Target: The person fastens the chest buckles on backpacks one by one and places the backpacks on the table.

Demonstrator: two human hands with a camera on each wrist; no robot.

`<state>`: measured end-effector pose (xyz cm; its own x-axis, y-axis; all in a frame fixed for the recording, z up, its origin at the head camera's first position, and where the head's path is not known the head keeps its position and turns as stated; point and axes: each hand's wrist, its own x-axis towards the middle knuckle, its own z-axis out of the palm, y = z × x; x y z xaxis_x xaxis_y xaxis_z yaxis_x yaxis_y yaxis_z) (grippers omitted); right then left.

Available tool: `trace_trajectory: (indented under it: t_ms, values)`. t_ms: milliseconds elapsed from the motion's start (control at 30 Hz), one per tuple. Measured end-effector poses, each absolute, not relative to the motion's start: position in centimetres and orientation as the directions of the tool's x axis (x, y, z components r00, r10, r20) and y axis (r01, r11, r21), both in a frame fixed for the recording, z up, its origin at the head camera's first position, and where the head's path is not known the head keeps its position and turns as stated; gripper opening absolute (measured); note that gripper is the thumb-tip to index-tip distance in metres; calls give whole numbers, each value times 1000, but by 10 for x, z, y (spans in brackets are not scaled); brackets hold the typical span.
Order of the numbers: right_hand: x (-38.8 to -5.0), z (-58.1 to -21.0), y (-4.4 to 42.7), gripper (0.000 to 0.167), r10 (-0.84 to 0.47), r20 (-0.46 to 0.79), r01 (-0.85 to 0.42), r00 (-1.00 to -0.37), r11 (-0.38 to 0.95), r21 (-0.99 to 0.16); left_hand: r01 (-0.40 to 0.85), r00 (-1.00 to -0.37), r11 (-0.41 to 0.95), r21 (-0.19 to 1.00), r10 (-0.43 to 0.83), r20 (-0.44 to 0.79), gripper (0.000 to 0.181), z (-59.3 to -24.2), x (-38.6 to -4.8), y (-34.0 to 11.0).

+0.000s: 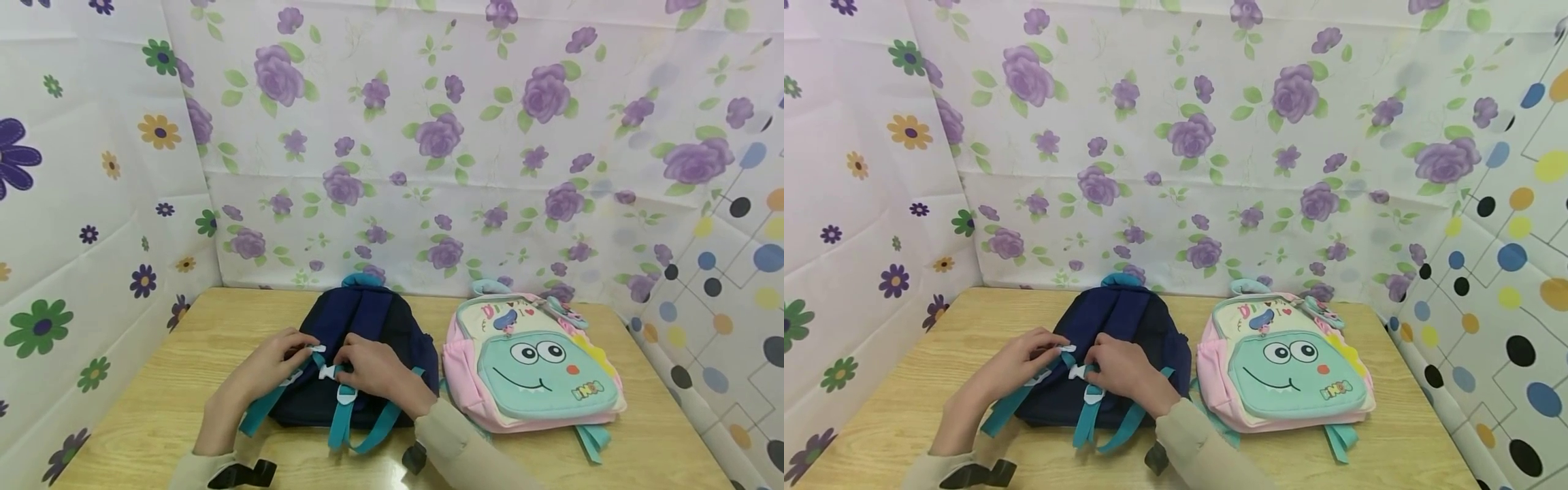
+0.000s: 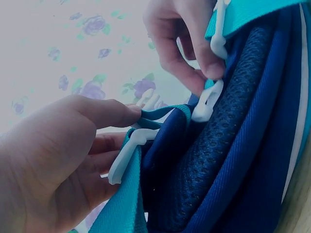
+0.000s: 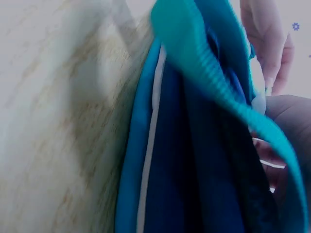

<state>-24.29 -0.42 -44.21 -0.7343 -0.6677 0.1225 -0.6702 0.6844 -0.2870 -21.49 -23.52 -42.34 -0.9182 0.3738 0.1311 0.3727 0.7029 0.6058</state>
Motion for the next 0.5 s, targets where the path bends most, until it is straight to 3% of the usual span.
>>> trace_trajectory:
  t_ms: [200, 500]
  values:
    - [-236, -441, 6, 19, -646, 196, -674, -738, 688, -269, 381, -916, 701, 602, 377, 141, 24, -424, -215, -235]
    - [-226, -442, 24, 18, -590, 337, -679, -734, 636, -366, 390, -912, 699, 599, 381, 149, 23, -424, -215, -235]
